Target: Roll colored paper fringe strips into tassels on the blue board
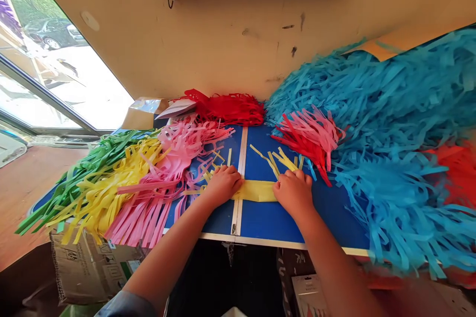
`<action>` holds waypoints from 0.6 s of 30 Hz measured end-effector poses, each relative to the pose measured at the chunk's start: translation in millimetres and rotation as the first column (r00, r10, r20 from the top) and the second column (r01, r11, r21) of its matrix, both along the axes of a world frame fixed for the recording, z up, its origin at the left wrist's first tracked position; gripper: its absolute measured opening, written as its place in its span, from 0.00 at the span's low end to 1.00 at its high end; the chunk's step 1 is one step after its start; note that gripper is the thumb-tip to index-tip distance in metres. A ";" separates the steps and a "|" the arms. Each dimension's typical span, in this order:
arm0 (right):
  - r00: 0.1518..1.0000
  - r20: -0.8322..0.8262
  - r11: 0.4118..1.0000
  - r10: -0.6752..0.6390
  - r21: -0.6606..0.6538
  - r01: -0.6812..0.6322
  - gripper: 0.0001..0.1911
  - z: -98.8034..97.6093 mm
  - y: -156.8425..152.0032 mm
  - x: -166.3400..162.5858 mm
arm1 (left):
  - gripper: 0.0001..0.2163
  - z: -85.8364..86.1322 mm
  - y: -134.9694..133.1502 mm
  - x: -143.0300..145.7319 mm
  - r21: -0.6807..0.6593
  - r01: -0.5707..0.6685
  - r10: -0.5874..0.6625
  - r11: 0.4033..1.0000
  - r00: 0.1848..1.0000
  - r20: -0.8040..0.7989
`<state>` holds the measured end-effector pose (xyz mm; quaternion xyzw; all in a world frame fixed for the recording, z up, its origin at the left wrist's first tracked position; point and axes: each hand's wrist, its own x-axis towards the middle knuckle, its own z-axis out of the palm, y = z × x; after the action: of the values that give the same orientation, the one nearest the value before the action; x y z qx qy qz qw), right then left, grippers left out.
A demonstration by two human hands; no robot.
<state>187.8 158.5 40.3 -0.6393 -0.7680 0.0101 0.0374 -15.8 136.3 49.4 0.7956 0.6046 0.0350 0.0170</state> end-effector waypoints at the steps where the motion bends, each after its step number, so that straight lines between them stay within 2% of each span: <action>1: 1.000 -0.003 1.000 -0.004 -0.001 0.004 0.13 0.5 -0.4 -0.5 | 0.13 -0.2 0.6 -0.3 -0.004 -0.001 0.001 1.000 1.000 0.002; 7: 0.999 0.000 0.998 -0.034 0.045 0.034 0.10 1.3 -1.9 -1.8 | 0.10 1.0 4.7 -9.6 -0.025 -0.019 0.020 0.999 0.999 0.041; 11: 0.999 -0.007 0.996 -0.041 0.083 0.041 0.07 1.0 -1.5 -1.9 | 0.07 11.4 -6.5 -9.6 0.096 0.019 -0.018 0.995 1.000 -0.011; 13: 1.000 0.004 0.996 -0.021 0.091 0.021 0.06 1.1 -1.3 -2.2 | 0.08 16.1 -18.5 0.4 0.179 0.101 -0.095 0.979 0.995 -0.038; 15: 1.000 0.014 0.996 -0.005 0.094 0.003 0.06 1.3 -1.2 -2.6 | 0.13 16.2 -31.7 15.4 0.206 0.249 -0.244 0.947 0.969 -0.050; 16: 1.000 0.018 0.996 0.000 0.093 -0.001 0.07 1.3 -1.2 -2.7 | 0.16 14.1 -37.8 22.9 0.186 0.320 -0.314 0.929 0.947 -0.061; 18: 1.000 0.025 0.996 -0.002 0.094 0.000 0.07 1.1 -1.4 -2.8 | 0.22 6.4 -47.7 33.4 0.109 0.381 -0.374 0.918 0.924 -0.079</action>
<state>185.0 157.1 41.5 -0.6372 -0.7678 -0.0339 0.0578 17.6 88.6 55.8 0.8973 0.4370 0.0455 -0.0426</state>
